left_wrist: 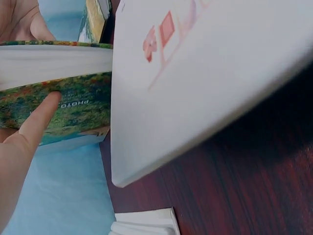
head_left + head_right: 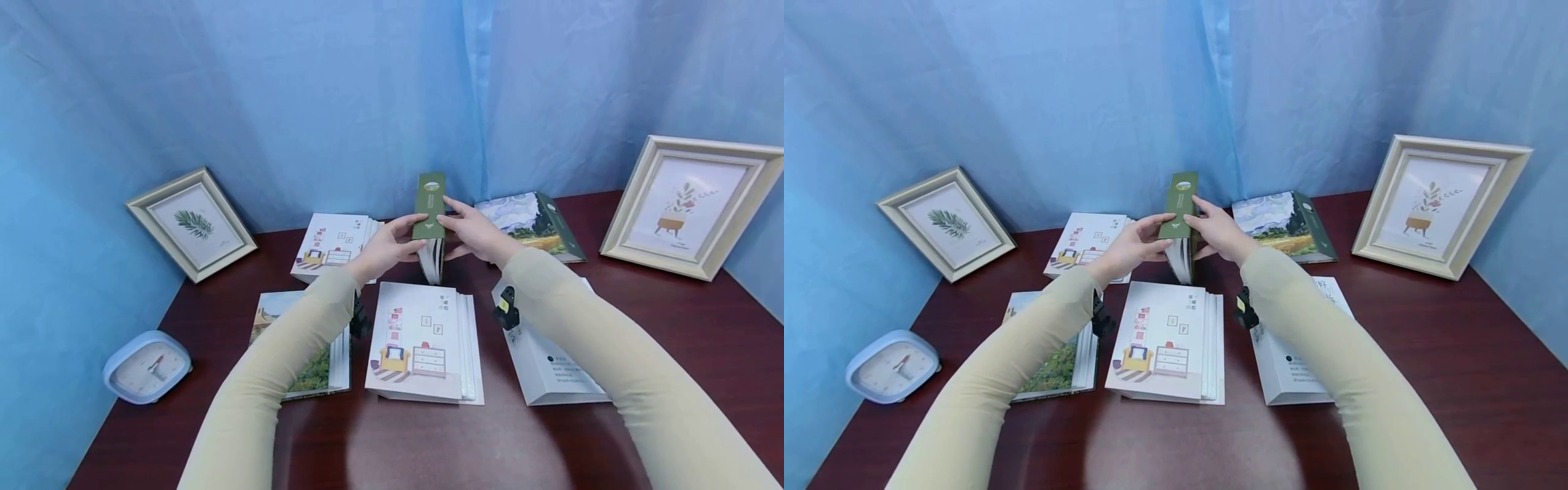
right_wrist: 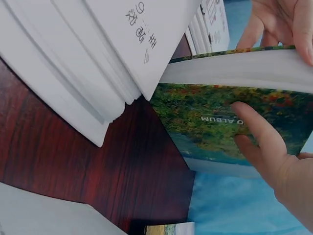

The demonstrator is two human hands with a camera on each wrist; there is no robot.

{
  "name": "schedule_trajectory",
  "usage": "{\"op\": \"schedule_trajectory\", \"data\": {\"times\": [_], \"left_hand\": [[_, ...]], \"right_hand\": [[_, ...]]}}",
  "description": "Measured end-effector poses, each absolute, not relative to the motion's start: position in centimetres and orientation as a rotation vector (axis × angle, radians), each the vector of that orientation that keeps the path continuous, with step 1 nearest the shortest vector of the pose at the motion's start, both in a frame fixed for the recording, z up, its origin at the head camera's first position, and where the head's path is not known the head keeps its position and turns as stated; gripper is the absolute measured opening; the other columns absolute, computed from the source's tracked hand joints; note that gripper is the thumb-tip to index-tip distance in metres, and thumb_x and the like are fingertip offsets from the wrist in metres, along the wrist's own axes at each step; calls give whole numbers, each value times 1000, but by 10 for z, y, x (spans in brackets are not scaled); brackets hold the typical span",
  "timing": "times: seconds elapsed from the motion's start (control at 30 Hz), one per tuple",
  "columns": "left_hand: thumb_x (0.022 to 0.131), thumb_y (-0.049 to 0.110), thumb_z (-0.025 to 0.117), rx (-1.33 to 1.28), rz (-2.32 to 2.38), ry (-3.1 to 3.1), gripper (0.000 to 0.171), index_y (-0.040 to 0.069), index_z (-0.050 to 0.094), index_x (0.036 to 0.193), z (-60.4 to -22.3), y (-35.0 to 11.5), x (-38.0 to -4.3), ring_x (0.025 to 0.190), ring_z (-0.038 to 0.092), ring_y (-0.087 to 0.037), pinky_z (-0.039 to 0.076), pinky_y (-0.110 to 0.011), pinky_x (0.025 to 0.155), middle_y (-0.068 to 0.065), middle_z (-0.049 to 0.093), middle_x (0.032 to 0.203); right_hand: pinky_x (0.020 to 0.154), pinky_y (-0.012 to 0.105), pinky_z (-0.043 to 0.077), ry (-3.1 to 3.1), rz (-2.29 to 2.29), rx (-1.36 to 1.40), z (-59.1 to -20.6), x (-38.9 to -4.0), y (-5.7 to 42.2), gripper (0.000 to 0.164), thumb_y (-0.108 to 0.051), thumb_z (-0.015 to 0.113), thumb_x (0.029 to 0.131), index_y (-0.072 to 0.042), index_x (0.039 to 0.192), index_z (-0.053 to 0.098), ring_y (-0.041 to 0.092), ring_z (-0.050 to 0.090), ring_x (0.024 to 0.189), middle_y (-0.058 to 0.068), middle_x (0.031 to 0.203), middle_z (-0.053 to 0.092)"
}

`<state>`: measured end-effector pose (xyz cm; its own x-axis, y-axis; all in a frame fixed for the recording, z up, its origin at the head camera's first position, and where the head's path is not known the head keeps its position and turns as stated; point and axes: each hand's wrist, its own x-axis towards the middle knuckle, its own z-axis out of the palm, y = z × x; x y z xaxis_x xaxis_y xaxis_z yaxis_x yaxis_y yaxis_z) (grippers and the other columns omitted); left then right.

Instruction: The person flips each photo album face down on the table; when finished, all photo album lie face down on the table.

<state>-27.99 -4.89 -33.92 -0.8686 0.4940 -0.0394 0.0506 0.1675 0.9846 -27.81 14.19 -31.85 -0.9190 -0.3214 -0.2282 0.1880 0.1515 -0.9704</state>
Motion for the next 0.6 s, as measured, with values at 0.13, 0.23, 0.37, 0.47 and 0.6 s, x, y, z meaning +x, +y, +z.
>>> {"op": "schedule_trajectory", "data": {"times": [0.13,0.23,0.37,0.47,0.6], "left_hand": [[95,8,57,528,1714,2172,46,13,48,139,-338,-45,-278,127,50,-24,49,-41,96,-5,34,153],[96,10,56,552,1684,2202,39,10,53,135,-338,-45,-277,130,47,-23,47,-42,97,0,26,156],[98,13,51,602,1651,2219,34,6,56,131,-339,-46,-279,135,41,-21,46,-45,98,-1,32,154],[99,13,51,608,1628,2234,34,7,56,132,-340,-48,-281,136,40,-21,46,-45,99,-1,36,152],[95,13,58,601,1517,2311,47,17,48,140,-341,-48,-284,136,39,-19,44,-37,102,3,32,154]], "right_hand": [[97,60,41,1984,-1888,-111,-321,-276,144,61,-18,29,105,-24,153,-7,42,34,135,21,155,17],[98,61,40,1938,-1955,-95,-327,-277,145,58,-16,25,105,-22,153,-7,43,34,134,23,154,17],[100,63,35,1883,-2020,-75,-335,-279,147,56,-13,20,105,-20,153,-7,43,28,138,23,155,14],[102,63,33,1858,-2050,-71,-337,-280,148,56,-12,18,105,-19,153,-9,42,23,140,21,157,10],[105,62,31,1817,-2112,-35,-336,-282,150,56,-12,18,105,-20,153,-8,39,21,141,18,158,7]]}}
